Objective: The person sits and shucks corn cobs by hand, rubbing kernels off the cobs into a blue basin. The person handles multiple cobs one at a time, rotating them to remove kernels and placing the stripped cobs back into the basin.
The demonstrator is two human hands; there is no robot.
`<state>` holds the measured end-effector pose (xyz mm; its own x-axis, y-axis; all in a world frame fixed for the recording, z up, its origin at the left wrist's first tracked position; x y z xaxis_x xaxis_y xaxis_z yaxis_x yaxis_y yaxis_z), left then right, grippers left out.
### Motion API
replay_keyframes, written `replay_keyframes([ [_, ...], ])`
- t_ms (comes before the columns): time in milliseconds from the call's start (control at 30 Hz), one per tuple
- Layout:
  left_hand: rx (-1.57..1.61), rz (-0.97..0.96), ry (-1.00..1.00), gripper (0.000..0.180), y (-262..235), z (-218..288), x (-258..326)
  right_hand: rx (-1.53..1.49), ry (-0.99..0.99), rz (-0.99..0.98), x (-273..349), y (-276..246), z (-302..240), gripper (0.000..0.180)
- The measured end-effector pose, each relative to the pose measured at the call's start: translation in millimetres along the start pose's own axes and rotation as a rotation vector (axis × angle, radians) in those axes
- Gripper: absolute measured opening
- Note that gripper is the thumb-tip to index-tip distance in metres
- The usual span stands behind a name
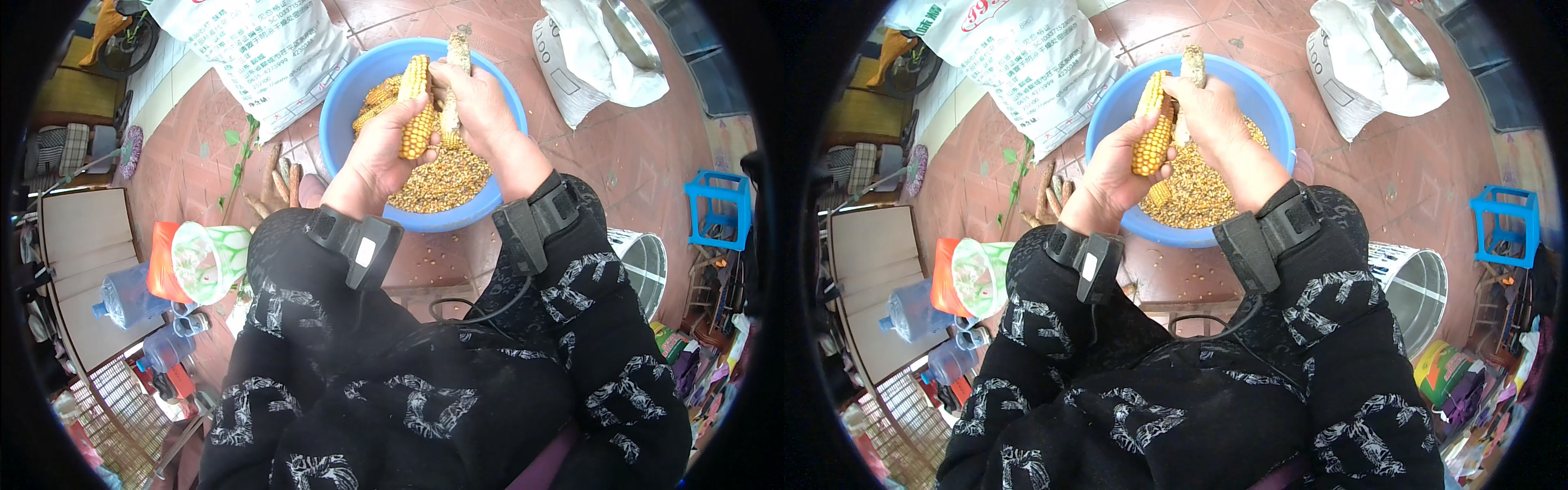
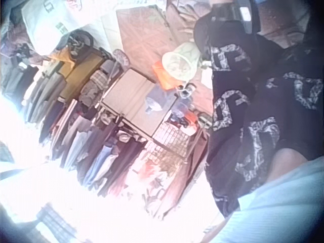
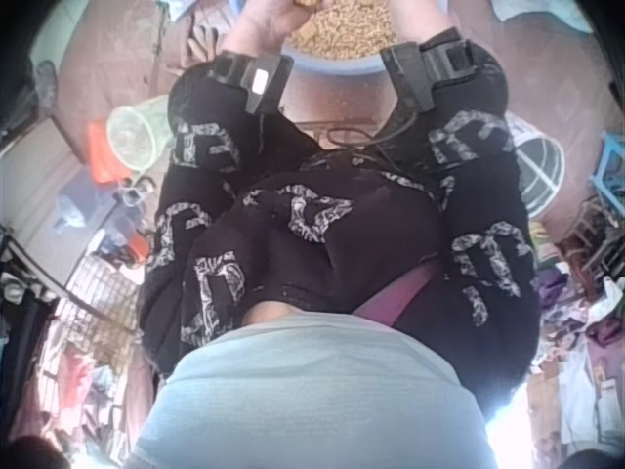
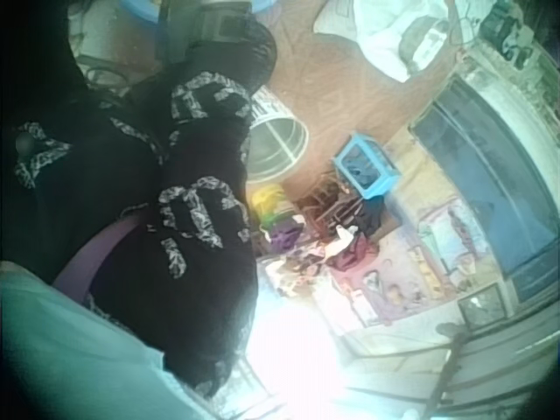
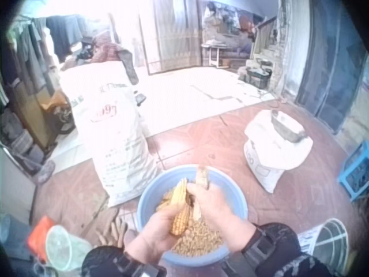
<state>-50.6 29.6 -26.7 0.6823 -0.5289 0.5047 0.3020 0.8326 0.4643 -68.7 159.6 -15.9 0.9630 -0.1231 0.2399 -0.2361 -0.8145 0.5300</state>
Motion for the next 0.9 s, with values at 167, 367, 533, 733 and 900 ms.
replay_keyframes([
  [167,0.006,-0.045,0.031,0.047,6.5,-4.6,-3.3,-0.03,0.063,0.154,0.5,7.1,15.7,0.024],
  [367,-0.108,0.056,-0.023,0.046,10.2,-9.6,-0.1,0.119,-0.015,0.158,6.8,11.0,11.6,0.022],
  [533,-0.118,0.059,-0.05,0.044,8.9,-12.3,1.6,0.219,0.01,0.222,8.1,6.2,12.0,0.038],
  [733,-0.062,0.019,-0.083,0.045,9.7,-19.1,2.7,0.295,-0.028,0.285,1.4,-4.0,16.1,0.048],
  [900,0.002,-0.022,-0.023,0.041,8.6,-14.5,0.7,0.131,0.042,0.212,0.2,-1.5,14.8,0.043],
])
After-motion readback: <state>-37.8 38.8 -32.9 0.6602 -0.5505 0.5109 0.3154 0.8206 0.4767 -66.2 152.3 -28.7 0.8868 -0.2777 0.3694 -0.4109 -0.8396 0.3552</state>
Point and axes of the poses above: each hand's wrist, its own x-axis away from the middle knuckle, its own y-axis out of the palm, z = x × y, the point moved 5 cm from there along -x, towards the middle knuckle, and after that the axes turned 14 degrees about -x, right-handed, at the moved point
